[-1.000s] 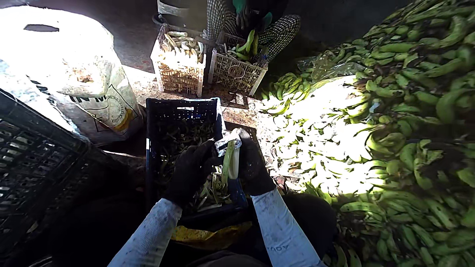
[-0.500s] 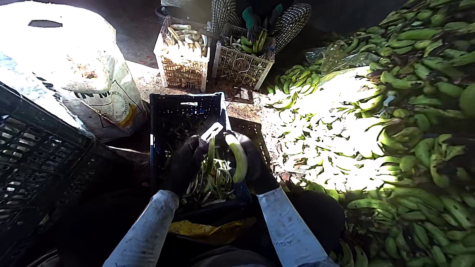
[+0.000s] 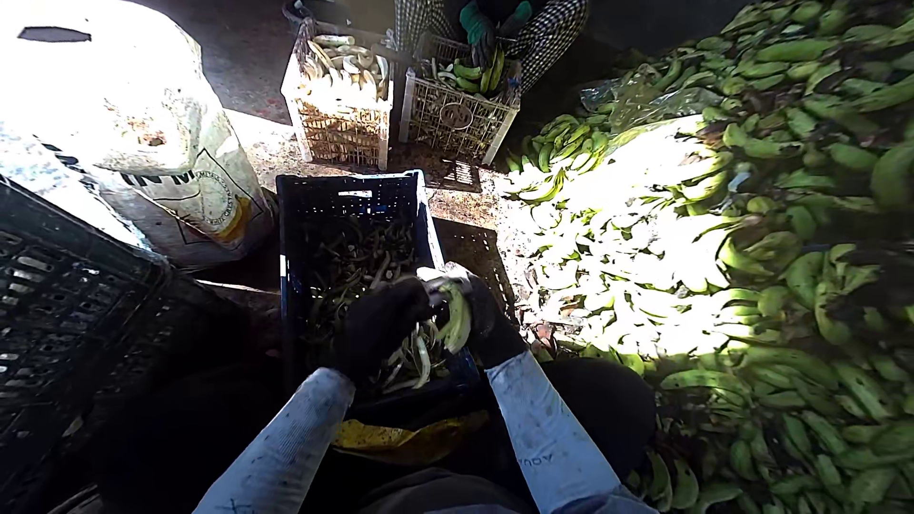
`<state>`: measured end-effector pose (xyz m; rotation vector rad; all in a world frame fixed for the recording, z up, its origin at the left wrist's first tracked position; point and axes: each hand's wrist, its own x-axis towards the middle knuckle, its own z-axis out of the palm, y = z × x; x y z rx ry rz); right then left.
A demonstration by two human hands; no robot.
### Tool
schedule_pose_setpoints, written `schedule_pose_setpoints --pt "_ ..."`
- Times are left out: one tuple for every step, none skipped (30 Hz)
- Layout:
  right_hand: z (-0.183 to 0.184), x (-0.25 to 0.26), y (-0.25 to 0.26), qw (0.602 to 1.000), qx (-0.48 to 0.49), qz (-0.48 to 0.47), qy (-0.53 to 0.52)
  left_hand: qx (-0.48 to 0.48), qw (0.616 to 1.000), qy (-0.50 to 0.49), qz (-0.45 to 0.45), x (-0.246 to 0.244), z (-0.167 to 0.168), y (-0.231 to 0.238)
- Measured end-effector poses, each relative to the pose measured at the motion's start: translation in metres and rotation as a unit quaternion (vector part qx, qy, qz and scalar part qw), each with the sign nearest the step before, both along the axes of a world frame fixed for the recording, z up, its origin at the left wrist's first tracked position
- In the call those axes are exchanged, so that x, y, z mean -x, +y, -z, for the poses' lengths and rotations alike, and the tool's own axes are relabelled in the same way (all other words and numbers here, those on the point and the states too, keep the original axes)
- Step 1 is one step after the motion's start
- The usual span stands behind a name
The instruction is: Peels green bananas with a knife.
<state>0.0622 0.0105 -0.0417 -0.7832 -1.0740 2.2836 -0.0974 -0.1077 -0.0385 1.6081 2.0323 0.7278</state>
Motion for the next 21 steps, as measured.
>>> schedule_pose_setpoints --pt "-0.001 0.003 -0.002 1.0 -0.002 -0.012 -0.009 0.028 0.998 -0.034 -0.042 0.006 -0.002 0.003" --pt "-0.002 0.006 -0.003 0.999 0.024 -0.017 -0.014 0.043 0.993 -0.062 -0.087 0.012 -0.005 0.003" --pt "-0.004 0.008 -0.003 0.998 0.057 -0.021 -0.015 0.051 0.987 -0.083 -0.129 0.018 -0.008 0.001" --pt "-0.006 0.008 -0.003 0.997 0.076 -0.026 -0.008 0.059 0.981 -0.096 -0.159 0.024 -0.011 -0.003" --pt "-0.006 0.006 0.0 0.996 0.083 -0.029 0.0 0.06 0.977 -0.104 -0.178 0.029 -0.01 -0.007" --pt "-0.004 0.004 0.003 0.996 0.088 -0.025 0.008 0.058 0.977 -0.105 -0.179 0.033 -0.008 -0.01" --pt "-0.002 0.002 0.007 0.996 0.09 -0.014 0.011 0.052 0.979 -0.109 -0.165 0.034 -0.008 -0.013" --pt "-0.002 0.0 0.01 0.996 0.086 0.005 0.009 0.039 0.984 -0.111 -0.136 0.034 -0.007 -0.014" --pt "-0.001 -0.004 0.013 0.997 0.074 0.015 0.007 0.027 0.988 -0.116 -0.098 0.032 -0.007 -0.017" --pt "0.001 -0.008 0.016 0.998 0.055 0.025 0.006 0.011 0.992 -0.11 -0.053 0.028 -0.007 -0.02" --pt "0.005 -0.012 0.018 0.999 0.032 0.037 0.005 0.003 0.996 -0.094 -0.003 0.022 -0.007 -0.023" --pt "0.008 -0.016 0.02 0.999 0.026 0.043 0.012 -0.004 0.997 -0.069 0.046 0.015 -0.009 -0.027" --pt "0.009 -0.016 0.021 0.997 0.054 0.056 0.02 -0.014 0.995 -0.039 0.088 0.006 -0.011 -0.03" --pt "0.008 -0.016 0.022 0.994 0.089 0.061 0.017 -0.026 0.993 -0.01 0.114 -0.002 -0.011 -0.032" --pt "0.005 -0.014 0.02 0.994 0.097 0.058 -0.003 -0.033 0.992 0.004 0.122 -0.01 -0.01 -0.032" --pt "0.005 -0.013 0.019 0.995 0.091 0.04 -0.013 -0.031 0.993 0.003 0.117 -0.016 -0.009 -0.03" --pt "0.009 -0.013 0.017 0.997 0.075 0.021 -0.01 -0.017 0.994 -0.001 0.106 -0.019 -0.008 -0.027" --pt "0.012 -0.011 0.014 0.999 0.051 0.013 -0.004 -0.005 0.996 -0.008 0.087 -0.02 -0.007 -0.023" --pt "0.013 -0.009 0.009 1.0 0.013 0.018 -0.006 0.005 0.998 -0.017 0.059 -0.019 -0.006 -0.018" --pt "0.011 -0.006 0.003 1.0 -0.01 0.022 -0.008 0.015 0.999 -0.021 0.025 -0.015 -0.005 -0.014" --pt "0.01 -0.003 0.0 0.999 -0.018 0.025 -0.011 0.013 1.0 -0.019 -0.015 -0.009 -0.003 -0.011"
